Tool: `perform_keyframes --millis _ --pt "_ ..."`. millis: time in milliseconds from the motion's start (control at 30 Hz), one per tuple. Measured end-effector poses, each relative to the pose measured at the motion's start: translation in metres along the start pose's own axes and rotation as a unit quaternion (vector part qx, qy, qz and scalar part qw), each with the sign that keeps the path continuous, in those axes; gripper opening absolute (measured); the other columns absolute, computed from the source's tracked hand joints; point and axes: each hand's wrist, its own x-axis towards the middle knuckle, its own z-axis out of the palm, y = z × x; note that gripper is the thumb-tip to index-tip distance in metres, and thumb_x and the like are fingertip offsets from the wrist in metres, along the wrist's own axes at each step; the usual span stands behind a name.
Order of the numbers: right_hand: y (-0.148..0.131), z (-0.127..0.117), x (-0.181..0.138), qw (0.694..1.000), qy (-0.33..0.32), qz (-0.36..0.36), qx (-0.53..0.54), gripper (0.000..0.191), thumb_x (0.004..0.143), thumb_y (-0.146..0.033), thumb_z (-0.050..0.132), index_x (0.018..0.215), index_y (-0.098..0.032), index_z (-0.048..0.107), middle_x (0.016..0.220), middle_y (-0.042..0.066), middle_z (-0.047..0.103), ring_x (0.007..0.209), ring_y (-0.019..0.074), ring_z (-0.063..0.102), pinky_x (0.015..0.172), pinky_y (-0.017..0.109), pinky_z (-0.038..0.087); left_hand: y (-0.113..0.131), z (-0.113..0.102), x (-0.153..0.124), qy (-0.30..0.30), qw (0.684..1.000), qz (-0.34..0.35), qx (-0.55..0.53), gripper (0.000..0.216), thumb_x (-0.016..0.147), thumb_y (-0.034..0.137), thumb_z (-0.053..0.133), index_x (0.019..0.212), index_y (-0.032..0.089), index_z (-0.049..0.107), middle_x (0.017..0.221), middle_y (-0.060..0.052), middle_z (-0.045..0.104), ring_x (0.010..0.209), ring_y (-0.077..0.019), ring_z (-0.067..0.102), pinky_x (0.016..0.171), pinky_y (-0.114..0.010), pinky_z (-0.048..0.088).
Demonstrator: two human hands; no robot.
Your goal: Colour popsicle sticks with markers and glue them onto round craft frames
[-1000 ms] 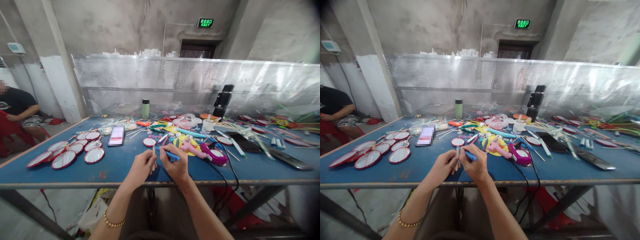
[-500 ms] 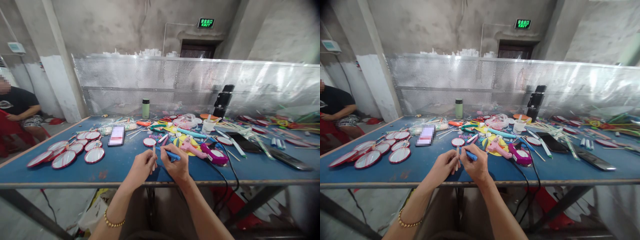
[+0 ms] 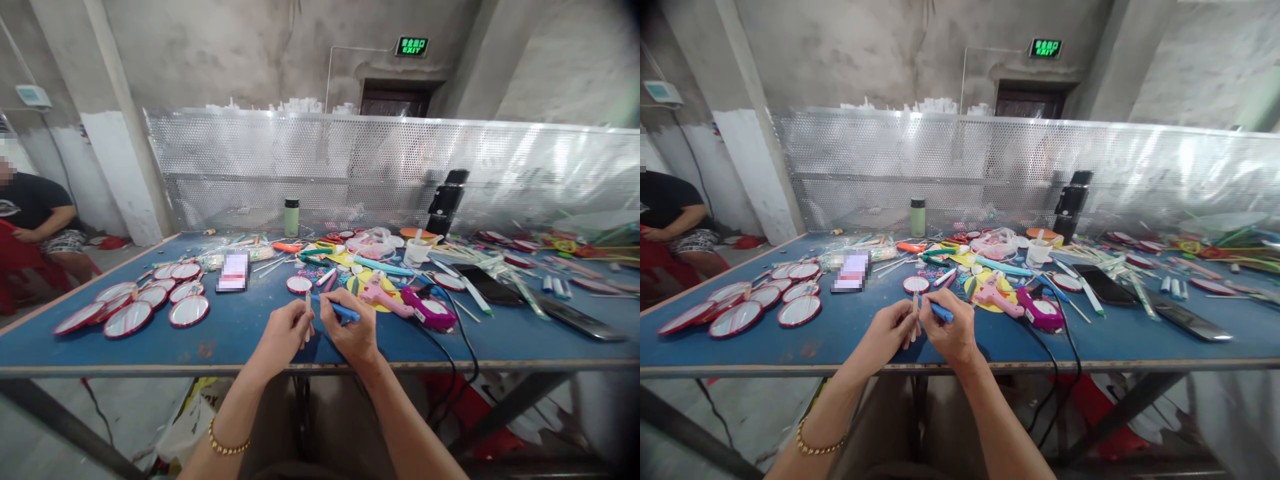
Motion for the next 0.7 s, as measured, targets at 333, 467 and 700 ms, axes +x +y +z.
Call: perform_keyframes --millis 333,467,700 --pt "0.0003 -0.0005 -0.0027 1.0 0.001 -0.001 0.004 0.011 0.087 -0.011 0.058 0.08 -0.019 0.062 0.068 -0.002 0.061 0.059 0.0098 0.055 0.06 0.022 0.045 -0.0021 0.0008 -0.0002 -0.001 1.0 0.002 -0.003 0.029 0.094 0.036 0.046 0.071 0.02 0.051 0.059 0.003 0.057 0.044 -0.0095 0.049 0.048 -0.021 0.039" --pt "-0.0002 -0.0002 -0.0026 1.0 -0.001 -0.003 0.008 0.012 0.087 -0.01 0.058 0.08 -0.019 0.062 0.069 -0.001 0.061 0.059 0.0099 0.055 0.059 0.022 0.045 -0.0021 0.0009 0.0001 -0.001 1.0 0.003 -0.007 0.027 0.093 0.035 0.046 0.071 0.02 0.05 0.059 0.004 0.056 0.044 -0.0095 0.049 0.048 -0.021 0.039" --pt "0.0005 0.0003 -0.002 1.0 -0.003 0.001 0.001 0.012 0.088 -0.011 0.058 0.08 -0.019 0.062 0.067 -0.002 0.06 0.056 0.0091 0.051 0.057 0.022 0.043 -0.0002 0.0016 0.0004 0.002 1.0 0.001 -0.01 0.026 0.092 0.033 0.047 0.07 0.02 0.051 0.058 0.004 0.056 0.044 -0.0093 0.049 0.048 -0.02 0.04"
